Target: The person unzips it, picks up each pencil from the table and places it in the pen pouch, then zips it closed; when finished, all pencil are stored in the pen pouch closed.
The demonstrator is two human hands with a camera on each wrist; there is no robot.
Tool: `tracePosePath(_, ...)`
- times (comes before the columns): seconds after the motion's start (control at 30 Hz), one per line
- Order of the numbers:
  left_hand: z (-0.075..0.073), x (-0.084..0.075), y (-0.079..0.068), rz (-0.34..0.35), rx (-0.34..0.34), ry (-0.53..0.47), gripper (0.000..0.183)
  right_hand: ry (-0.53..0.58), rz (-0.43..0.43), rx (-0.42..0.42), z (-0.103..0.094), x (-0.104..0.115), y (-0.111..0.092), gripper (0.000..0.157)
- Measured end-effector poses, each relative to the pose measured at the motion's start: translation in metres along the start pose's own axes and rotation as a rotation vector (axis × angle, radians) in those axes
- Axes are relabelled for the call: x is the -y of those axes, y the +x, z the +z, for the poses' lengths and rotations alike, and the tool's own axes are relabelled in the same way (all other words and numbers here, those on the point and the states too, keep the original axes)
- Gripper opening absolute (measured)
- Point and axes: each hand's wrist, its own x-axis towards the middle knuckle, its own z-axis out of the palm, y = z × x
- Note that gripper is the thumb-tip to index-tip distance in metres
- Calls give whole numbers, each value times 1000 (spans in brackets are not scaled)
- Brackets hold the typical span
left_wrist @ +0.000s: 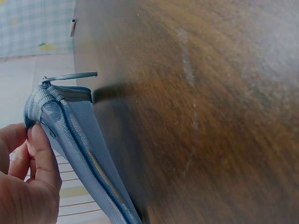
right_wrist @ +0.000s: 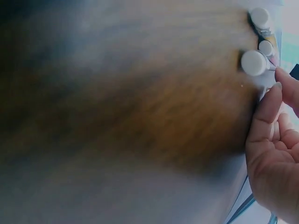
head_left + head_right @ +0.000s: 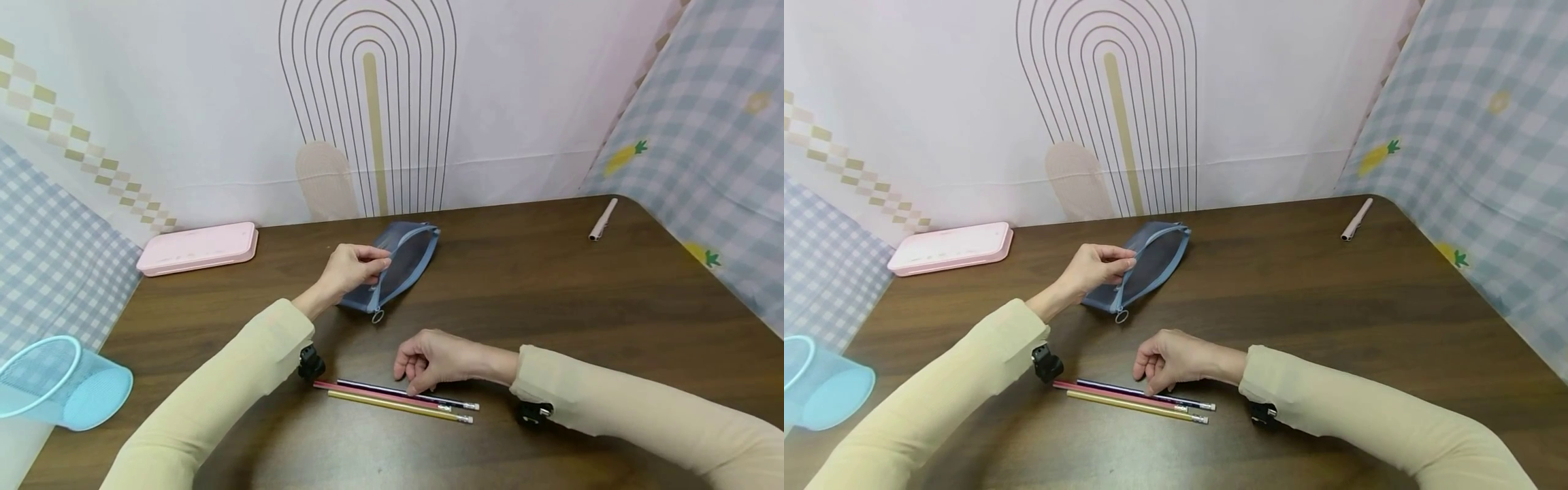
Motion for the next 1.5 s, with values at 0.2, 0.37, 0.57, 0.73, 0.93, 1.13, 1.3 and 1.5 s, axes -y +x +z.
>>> tracePosePath(0.2, -1, 1, 1, 3, 4, 4, 25, -131, -23, -26, 1, 3, 3, 12)
tracePosePath(0.37, -1, 2, 1, -10, 4, 8, 25, -178, -11, -34, 2, 4, 5, 7)
tracePosePath(0.57, -2, 2, 1, -18, 5, 8, 24, -240, 3, -22, 2, 6, 7, 6)
tracePosePath(0.73, -2, 1, 0, -19, 4, 8, 24, -222, 5, -8, -2, 7, 8, 5)
tracePosePath(0.93, -2, 0, 0, -9, 3, 0, 24, -83, -17, -67, -21, 2, 0, 6)
tracePosePath(1.13, -5, 1, 1, -7, -9, -2, 24, 80, 53, -158, -47, 0, -14, 8)
tracePosePath(1.3, -7, 1, 2, -2, -15, 6, 24, 323, 197, -271, -68, -11, -19, 23)
tracePosePath(1.5, -7, 2, 1, 8, -16, 9, 24, 617, 267, -329, -82, -19, -8, 41)
